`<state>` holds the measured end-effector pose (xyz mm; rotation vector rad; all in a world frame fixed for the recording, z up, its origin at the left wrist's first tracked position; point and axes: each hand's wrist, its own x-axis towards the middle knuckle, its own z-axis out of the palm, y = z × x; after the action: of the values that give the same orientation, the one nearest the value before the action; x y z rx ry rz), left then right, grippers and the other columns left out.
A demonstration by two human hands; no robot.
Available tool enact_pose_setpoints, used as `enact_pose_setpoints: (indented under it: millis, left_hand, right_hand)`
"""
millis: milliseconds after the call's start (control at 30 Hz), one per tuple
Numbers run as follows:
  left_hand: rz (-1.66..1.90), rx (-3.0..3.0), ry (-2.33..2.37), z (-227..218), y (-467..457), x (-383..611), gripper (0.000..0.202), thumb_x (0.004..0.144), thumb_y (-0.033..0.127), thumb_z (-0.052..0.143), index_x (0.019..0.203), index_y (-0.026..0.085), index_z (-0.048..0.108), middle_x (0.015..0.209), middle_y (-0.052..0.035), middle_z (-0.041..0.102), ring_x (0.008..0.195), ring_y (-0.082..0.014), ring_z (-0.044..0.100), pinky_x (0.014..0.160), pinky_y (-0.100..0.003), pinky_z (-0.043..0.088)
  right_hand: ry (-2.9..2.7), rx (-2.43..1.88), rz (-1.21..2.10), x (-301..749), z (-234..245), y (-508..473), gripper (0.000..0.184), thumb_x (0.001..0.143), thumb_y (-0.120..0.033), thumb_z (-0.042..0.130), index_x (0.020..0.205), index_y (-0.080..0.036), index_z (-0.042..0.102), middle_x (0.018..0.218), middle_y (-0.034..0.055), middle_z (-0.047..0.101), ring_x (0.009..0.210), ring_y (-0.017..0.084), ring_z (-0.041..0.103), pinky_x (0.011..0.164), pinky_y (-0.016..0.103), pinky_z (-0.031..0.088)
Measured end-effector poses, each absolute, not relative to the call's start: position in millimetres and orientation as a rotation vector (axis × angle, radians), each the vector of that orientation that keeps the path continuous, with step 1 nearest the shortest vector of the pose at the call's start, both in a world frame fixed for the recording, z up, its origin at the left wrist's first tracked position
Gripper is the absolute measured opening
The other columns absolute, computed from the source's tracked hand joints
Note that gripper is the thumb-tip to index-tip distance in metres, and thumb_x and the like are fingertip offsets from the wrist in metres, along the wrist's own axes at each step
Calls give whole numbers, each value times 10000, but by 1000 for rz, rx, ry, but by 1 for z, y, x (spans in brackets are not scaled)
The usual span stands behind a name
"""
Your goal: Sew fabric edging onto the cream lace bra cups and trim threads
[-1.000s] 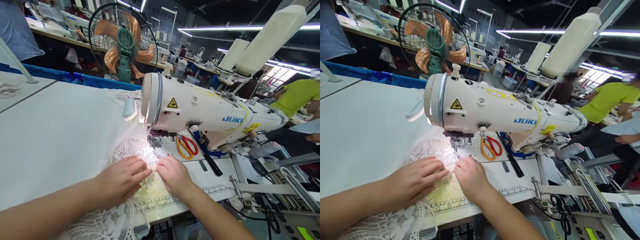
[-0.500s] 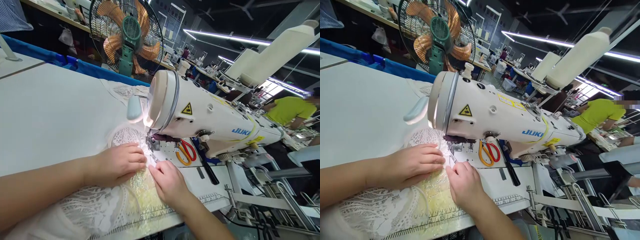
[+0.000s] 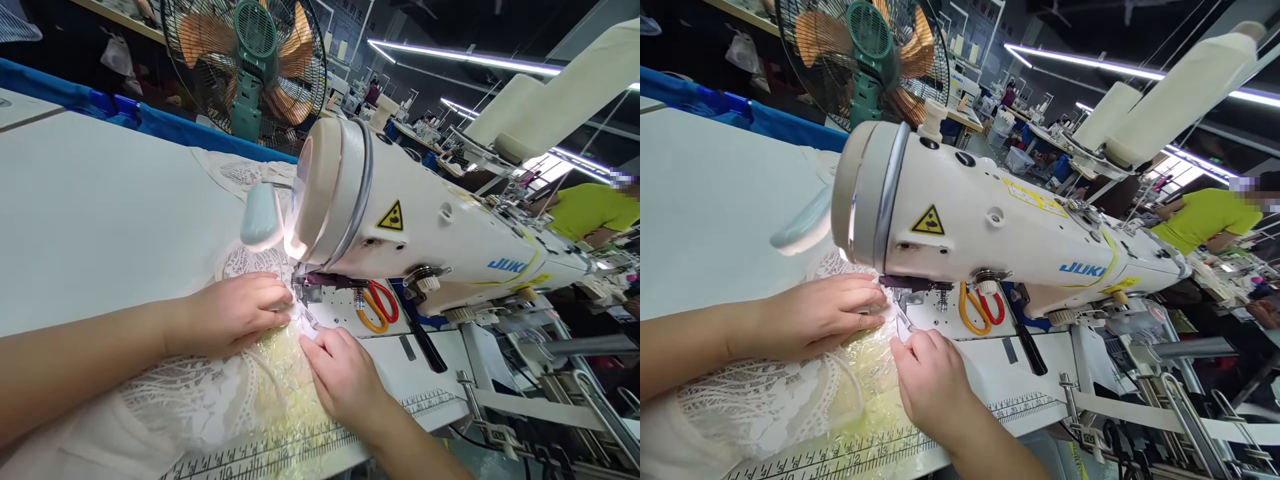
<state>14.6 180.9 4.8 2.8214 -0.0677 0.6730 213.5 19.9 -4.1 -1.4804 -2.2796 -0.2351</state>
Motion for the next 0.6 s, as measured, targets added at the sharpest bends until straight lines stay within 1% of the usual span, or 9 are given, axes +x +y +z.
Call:
enact_pose_setpoints:
  millis: [200,267,333,367,433,500,533,600]
  left_hand:
    - [628,2874,-84,9,195,18,329,891,128,419,1057,231,683,979,-105,697,863,-250,600,789,-394,487]
    - [637,2852,-47,11,198,19,345,886,142,413,1042,245,702,953,-97,710,835,-240,612,808,-389,496]
    - [627,2843,51,12,199,19,373,899,163,390,1049,253,719,932,-94,718,851,-236,624,837,-383,504]
    - [609,2851,106,12,200,18,387,909,174,376,1062,253,723,928,-94,720,872,-236,629,821,-369,509]
    - [553,2884,193,13,202,17,406,930,194,354,1097,257,719,951,-88,727,896,-233,635,727,-330,507]
    - [521,2918,207,11,206,16,406,947,218,346,1110,261,715,988,-78,731,867,-222,641,628,-307,477]
    - [537,2933,187,10,209,17,405,954,228,341,1101,256,717,1002,-76,732,844,-216,643,604,-305,466]
    - [623,2971,110,6,216,17,407,964,238,331,1064,241,725,1003,-75,732,817,-216,648,604,-316,466]
  right_hand:
    - [-2280,-1476,-211,213,-4,20,330,901,-106,443,1180,-121,618,782,58,594,689,178,475,581,285,401]
    - [-2284,-1483,-187,214,-4,20,331,900,-105,442,1181,-127,616,779,56,594,684,174,478,575,281,402]
    - [-2281,-1485,-174,214,-4,20,328,902,-105,441,1176,-129,620,772,54,593,676,169,479,566,276,402]
    - [-2281,-1486,-168,215,-3,20,329,902,-104,440,1175,-127,622,772,55,594,674,169,481,563,276,405]
    - [-2280,-1487,-160,215,-2,21,332,901,-103,435,1173,-122,625,772,59,598,674,172,484,559,281,413]
    - [-2277,-1486,-154,214,-2,21,333,903,-106,428,1166,-118,630,770,61,603,673,176,485,558,288,421]
    - [-2272,-1485,-155,214,-1,21,332,905,-107,423,1161,-118,633,765,61,603,671,177,484,557,288,422]
    - [-2259,-1480,-155,213,-1,22,331,907,-109,417,1153,-117,638,752,58,599,667,176,484,554,286,420]
